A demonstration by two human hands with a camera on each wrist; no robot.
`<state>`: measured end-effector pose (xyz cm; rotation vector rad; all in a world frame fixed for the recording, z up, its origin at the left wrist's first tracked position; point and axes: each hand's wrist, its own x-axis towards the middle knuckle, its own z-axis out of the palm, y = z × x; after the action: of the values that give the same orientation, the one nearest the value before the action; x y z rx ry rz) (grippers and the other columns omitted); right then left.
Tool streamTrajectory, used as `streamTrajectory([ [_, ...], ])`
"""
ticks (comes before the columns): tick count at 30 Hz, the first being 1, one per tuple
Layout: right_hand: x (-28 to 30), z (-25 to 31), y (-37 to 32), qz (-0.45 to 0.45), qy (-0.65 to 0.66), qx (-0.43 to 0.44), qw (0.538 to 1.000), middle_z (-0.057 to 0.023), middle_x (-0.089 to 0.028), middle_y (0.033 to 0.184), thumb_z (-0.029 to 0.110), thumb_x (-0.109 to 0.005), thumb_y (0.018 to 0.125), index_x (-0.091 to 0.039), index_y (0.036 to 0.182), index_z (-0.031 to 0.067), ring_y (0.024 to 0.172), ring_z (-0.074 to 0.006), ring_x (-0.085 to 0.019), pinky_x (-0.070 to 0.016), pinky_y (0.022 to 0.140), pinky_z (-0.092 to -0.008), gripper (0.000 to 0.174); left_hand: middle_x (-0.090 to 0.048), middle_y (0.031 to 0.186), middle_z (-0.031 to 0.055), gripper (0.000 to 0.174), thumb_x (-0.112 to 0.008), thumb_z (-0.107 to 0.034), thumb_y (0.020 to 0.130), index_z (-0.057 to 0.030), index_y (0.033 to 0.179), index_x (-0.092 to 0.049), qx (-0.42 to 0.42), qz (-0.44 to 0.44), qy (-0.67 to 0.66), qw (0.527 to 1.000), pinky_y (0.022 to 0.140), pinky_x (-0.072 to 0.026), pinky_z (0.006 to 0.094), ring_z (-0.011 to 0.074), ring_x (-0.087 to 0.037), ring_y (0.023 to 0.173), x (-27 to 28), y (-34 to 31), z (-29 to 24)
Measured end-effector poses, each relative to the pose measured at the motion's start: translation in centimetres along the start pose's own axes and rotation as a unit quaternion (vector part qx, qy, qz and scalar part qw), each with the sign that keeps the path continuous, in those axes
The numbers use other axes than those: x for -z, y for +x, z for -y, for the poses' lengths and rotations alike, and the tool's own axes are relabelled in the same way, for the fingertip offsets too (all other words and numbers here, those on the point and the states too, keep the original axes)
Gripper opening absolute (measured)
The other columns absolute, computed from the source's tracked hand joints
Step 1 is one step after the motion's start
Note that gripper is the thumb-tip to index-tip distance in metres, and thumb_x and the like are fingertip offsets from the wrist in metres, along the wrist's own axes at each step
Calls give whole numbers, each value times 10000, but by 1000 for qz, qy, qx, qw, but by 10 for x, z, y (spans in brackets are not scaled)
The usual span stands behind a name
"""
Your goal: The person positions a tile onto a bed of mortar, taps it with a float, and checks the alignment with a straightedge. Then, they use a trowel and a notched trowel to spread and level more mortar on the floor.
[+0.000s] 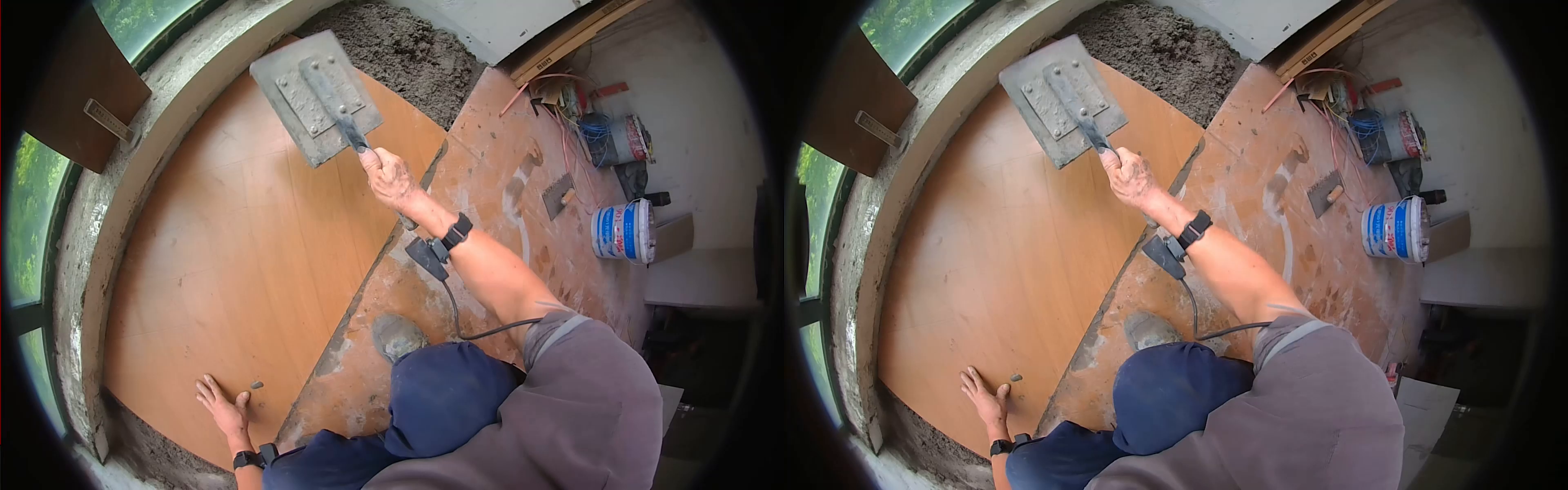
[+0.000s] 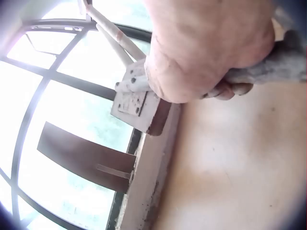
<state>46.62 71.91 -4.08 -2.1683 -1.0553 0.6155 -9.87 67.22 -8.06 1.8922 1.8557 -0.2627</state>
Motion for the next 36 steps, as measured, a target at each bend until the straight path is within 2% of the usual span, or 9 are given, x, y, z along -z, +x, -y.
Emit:
streamTrajectory([
  [8, -46, -64, 12, -2, -59, 77, 995, -236, -555, 628, 404, -450, 959, -532, 732, -11, 525, -314, -518, -428, 511, -403, 480, -147, 1544, 179, 1040, -812, -166, 636, -127, 1486, -213, 12, -1, 15, 1000, 1110, -281, 479, 460, -161, 1387, 7, 7, -3],
  [11, 4, 11, -5, 55, 46, -45, 996, -7, -438, 547, 450, -418, 975, -478, 718, 63, 443, -115, -450, -374, 402, -306, 468, -157, 1543, 172, 1012, -804, -192, 655, -137, 1483, -225, -6, -9, 24, 1000, 1089, -319, 485, 451, -167, 1388, -2, 1, 8],
  [12, 10, 16, -11, 51, 30, -16, 998, -172, -525, 605, 427, -437, 972, -528, 790, -1, 574, -261, -540, -417, 540, -381, 473, -160, 1542, 170, 1006, -802, -196, 661, -143, 1483, -226, -4, -12, 29, 1000, 1083, -329, 485, 450, -169, 1388, -5, 2, 7],
  [15, -10, 5, -47, -13, -34, 139, 990, -246, -563, 698, 442, -448, 962, -525, 803, -13, 658, -399, -558, -439, 604, -426, 488, -157, 1548, 141, 989, -799, -229, 673, -167, 1482, -233, 17, -4, 48, 999, 1063, -357, 487, 430, -169, 1394, -3, 2, 4],
  [18, -54, -48, -77, 100, -153, 52, 982, -283, -583, 756, 438, -441, 963, -524, 813, -19, 729, -469, -560, -453, 636, -460, 488, -153, 1553, 121, 980, -795, -257, 681, -187, 1482, -235, 39, 4, 54, 998, 1034, -380, 518, 416, -171, 1399, 3, 1, -5],
  [26, -38, 57, -91, 253, -78, 41, 963, -274, -583, 730, 440, -446, 960, -532, 855, 2, 751, -457, -589, -461, 639, -471, 459, -158, 1552, 119, 945, -778, -264, 705, -203, 1481, -242, 86, 27, 54, 994, 1043, -383, 490, 417, -176, 1396, 10, -2, -16],
  [29, -54, 49, -109, 280, -56, 156, 946, -263, -581, 718, 433, -457, 956, -522, 897, 10, 746, -437, -599, -462, 646, -464, 432, -158, 1552, 116, 947, -779, -296, 704, -214, 1481, -243, 77, 22, 56, 995, 1026, -399, 498, 414, -182, 1395, 8, -1, -10],
  [32, -94, 0, -102, 362, -288, 188, 866, -251, -586, 692, 399, -504, 937, -534, 918, 14, 720, -415, -606, -462, 657, -463, 386, -124, 1568, 42, 926, -761, -350, 723, -273, 1481, -234, 82, 23, 39, 996, 972, -387, 634, 345, -140, 1424, 4, -1, -6],
  [36, -78, 62, -103, 403, -227, 144, 875, -243, -593, 694, 371, -500, 941, -551, 910, 23, 687, -412, -603, -457, 616, -470, 353, -121, 1568, 42, 928, -761, -355, 722, -273, 1481, -233, 91, 32, 37, 995, 973, -387, 633, 343, -141, 1424, 9, -2, -9],
])
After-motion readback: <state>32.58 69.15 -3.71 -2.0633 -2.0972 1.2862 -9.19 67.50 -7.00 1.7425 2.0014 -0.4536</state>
